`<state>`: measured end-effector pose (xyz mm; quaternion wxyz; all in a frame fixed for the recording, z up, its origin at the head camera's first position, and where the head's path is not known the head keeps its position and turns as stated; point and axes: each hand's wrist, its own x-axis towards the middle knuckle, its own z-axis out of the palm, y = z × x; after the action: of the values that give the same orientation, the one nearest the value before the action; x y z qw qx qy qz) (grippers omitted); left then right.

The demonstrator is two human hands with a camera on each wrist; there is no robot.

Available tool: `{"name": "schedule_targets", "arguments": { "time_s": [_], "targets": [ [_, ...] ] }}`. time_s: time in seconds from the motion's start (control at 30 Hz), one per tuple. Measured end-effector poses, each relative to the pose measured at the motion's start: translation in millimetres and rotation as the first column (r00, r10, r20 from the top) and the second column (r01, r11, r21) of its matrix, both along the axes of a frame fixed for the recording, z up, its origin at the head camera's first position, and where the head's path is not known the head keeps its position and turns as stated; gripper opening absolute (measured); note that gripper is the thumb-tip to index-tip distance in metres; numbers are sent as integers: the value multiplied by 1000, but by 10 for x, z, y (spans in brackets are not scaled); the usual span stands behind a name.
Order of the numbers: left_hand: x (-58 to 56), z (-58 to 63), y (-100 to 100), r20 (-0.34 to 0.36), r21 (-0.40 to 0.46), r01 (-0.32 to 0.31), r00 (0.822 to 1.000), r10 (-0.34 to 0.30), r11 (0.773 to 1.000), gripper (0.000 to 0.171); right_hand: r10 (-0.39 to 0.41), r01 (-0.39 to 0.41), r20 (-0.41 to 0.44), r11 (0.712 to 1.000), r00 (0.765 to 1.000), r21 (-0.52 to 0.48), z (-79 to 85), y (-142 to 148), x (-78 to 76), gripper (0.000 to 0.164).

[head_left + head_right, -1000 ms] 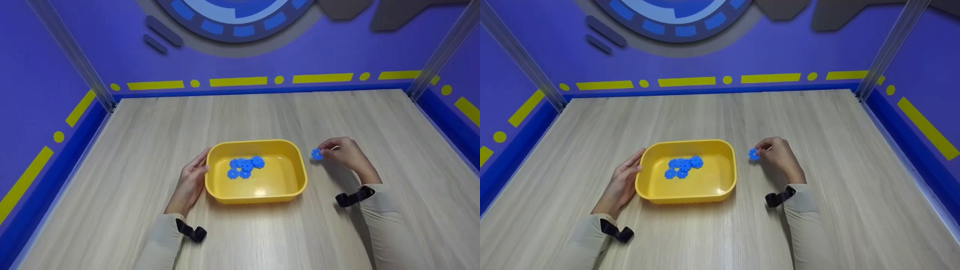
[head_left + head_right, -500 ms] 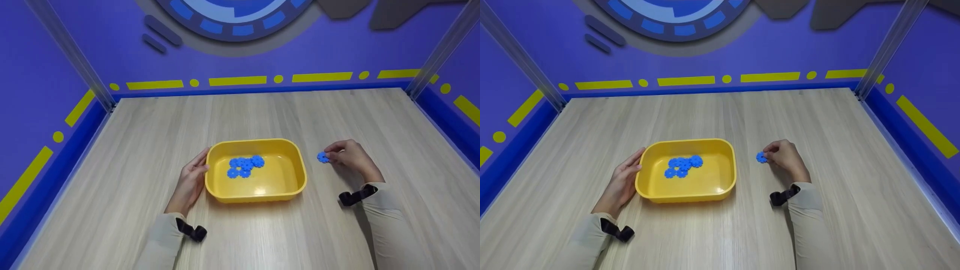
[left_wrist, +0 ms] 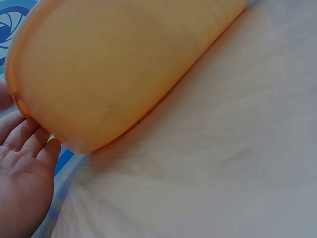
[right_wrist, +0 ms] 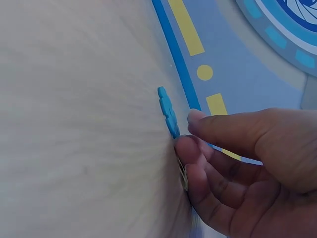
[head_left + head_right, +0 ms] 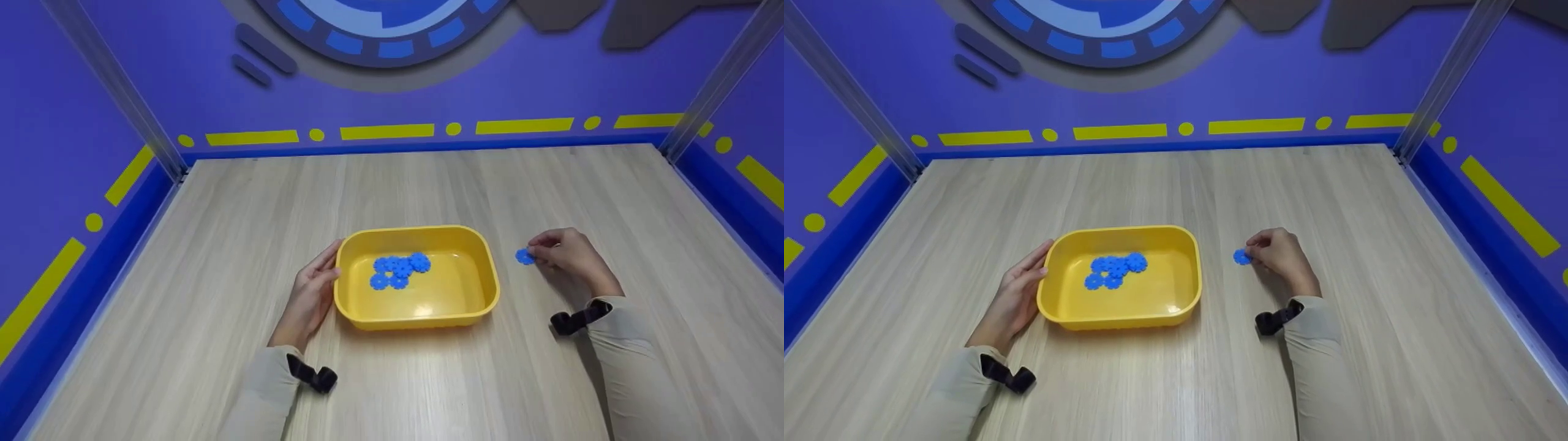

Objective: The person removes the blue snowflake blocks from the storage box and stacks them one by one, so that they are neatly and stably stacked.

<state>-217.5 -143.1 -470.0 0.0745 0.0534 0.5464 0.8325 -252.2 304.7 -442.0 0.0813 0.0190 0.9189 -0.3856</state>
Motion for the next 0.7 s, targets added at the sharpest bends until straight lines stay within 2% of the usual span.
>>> {"name": "schedule_targets", "arguments": {
  "time_s": [0.23,0.4,0.57,0.7],
  "targets": [
    [1,3,0,-3,-11,0,1000,0,1000,57,-14,15,22,1000,1000,-15,10,-6,2,31],
    [3,-8,-1,2,-17,2,1000,-2,1000,58,-3,3,0,1000,1000,1,64,-16,8,32],
    [2,-9,-3,5,-18,-1,1000,1,1000,58,-2,5,-61,999,998,45,217,-74,25,33],
    [-2,-6,-3,5,-16,0,1000,0,1000,58,51,-43,-142,997,989,57,339,-156,16,33]
  ]
}}
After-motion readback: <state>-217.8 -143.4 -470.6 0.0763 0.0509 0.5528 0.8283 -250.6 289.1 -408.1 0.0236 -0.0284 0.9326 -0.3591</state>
